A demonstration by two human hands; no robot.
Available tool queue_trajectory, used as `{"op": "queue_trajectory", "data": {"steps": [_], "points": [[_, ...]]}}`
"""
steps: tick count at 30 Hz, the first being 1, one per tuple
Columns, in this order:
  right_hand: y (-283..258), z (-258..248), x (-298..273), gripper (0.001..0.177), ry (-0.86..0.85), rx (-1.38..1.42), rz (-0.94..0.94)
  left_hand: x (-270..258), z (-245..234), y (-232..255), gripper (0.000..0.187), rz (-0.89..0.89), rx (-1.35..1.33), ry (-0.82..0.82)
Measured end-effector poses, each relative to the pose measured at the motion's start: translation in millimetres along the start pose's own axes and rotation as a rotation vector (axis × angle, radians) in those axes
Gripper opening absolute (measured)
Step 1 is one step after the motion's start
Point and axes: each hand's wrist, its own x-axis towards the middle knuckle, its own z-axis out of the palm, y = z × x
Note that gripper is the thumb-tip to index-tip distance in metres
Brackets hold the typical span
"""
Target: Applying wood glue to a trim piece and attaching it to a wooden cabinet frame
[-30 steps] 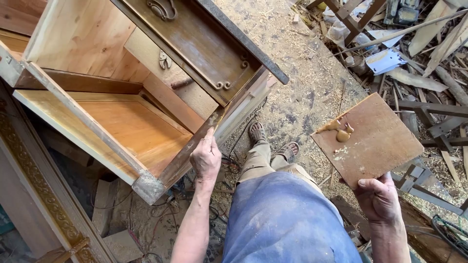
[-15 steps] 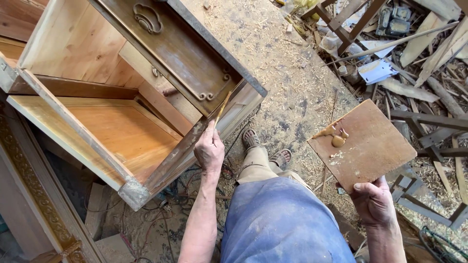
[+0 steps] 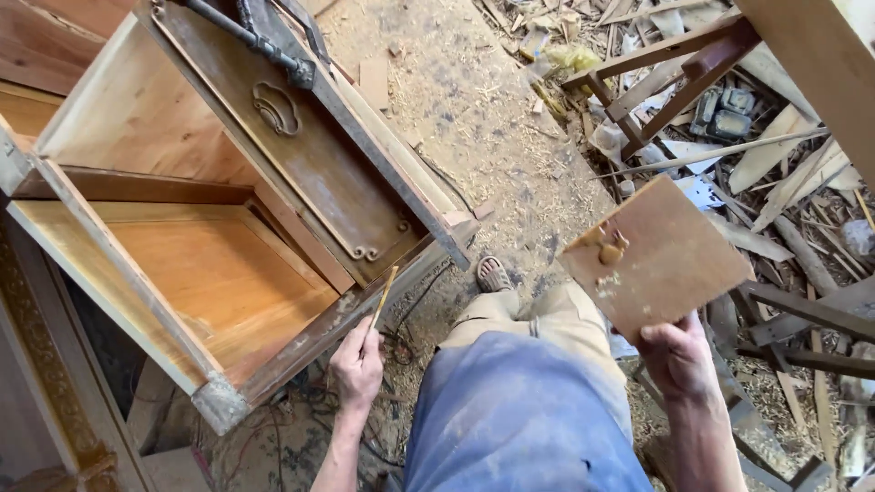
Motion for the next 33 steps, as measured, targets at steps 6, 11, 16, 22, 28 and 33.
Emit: {"op": "queue_trajectory", "data": {"steps": [6, 11, 16, 22, 28, 33], "points": [[-33, 49, 87, 0.073, -0.29, 0.086, -0.017, 24, 4, 96, 0.032, -0.479, -0.746, -0.089], [-75, 103, 166, 0.064, -0.383, -0.129, 0.119, 52, 37, 146, 0.03, -0.616, -0.921, -0.02], [-125, 142, 247, 0.063, -0.539, -0.227, 0.212, 88, 79, 194, 0.031, -0.741, -0.957, 0.158], [-177, 191, 310, 0.066, -0.713, -0.364, 0.3, 102, 145, 223, 0.032, -0.873, -0.924, 0.373], [-167, 230, 353, 0.077, -0.747, -0.505, 0.422, 91, 189, 240, 0.038, -1.018, -0.956, 0.583], [-147, 288, 362, 0.08, -0.811, -0.567, 0.569, 104, 199, 243, 0.047, -1.167, -0.893, 0.595]]}}
